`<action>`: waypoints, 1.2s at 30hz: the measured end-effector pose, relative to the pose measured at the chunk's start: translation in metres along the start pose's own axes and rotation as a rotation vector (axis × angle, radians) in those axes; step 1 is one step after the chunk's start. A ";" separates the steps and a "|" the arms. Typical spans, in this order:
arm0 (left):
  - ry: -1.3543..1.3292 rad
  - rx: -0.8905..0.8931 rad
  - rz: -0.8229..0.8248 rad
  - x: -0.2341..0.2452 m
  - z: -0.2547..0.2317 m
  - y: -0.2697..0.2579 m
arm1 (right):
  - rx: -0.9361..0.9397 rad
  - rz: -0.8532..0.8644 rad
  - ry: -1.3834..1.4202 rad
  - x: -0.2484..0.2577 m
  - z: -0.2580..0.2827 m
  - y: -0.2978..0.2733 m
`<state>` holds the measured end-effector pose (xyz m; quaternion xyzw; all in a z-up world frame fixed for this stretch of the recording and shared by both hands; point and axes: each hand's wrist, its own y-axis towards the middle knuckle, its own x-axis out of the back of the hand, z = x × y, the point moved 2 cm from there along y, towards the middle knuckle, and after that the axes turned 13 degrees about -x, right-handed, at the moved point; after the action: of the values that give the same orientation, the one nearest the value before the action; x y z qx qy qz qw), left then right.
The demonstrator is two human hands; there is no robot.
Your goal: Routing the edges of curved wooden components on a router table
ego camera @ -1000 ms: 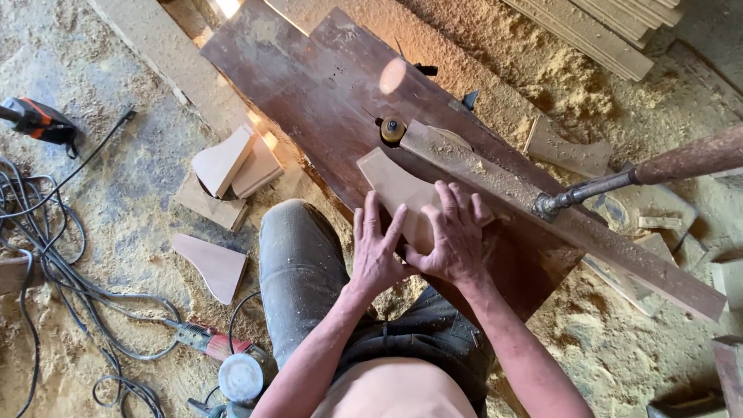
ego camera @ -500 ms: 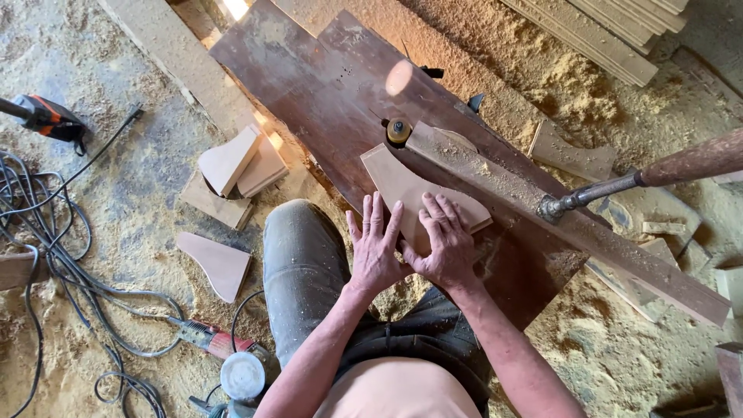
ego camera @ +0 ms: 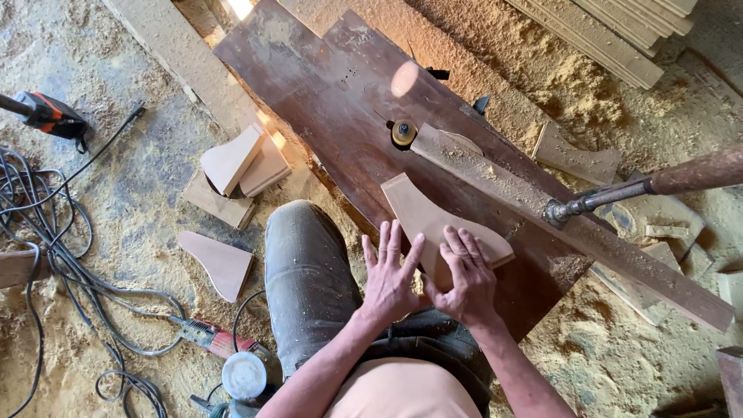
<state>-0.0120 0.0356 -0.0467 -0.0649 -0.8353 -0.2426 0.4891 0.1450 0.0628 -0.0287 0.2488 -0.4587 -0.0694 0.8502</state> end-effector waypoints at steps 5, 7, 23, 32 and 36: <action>0.016 -0.004 -0.011 -0.012 0.018 0.001 | 0.030 -0.033 -0.065 -0.009 0.004 0.011; 0.015 0.021 0.001 -0.013 0.026 -0.001 | 0.035 -0.048 -0.100 -0.017 0.006 0.016; 0.084 0.007 -0.061 -0.008 0.036 0.005 | 0.013 -0.030 0.038 -0.018 0.009 0.037; 0.096 -0.253 0.061 0.008 -0.052 0.013 | -0.157 0.208 0.070 0.083 -0.023 -0.019; -0.038 -0.396 0.167 -0.002 -0.088 0.034 | -0.382 0.377 -0.110 0.096 -0.070 -0.036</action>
<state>0.0697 0.0248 -0.0012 -0.2333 -0.7721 -0.3592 0.4695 0.2602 0.0234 -0.0068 -0.0098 -0.5210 -0.0086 0.8534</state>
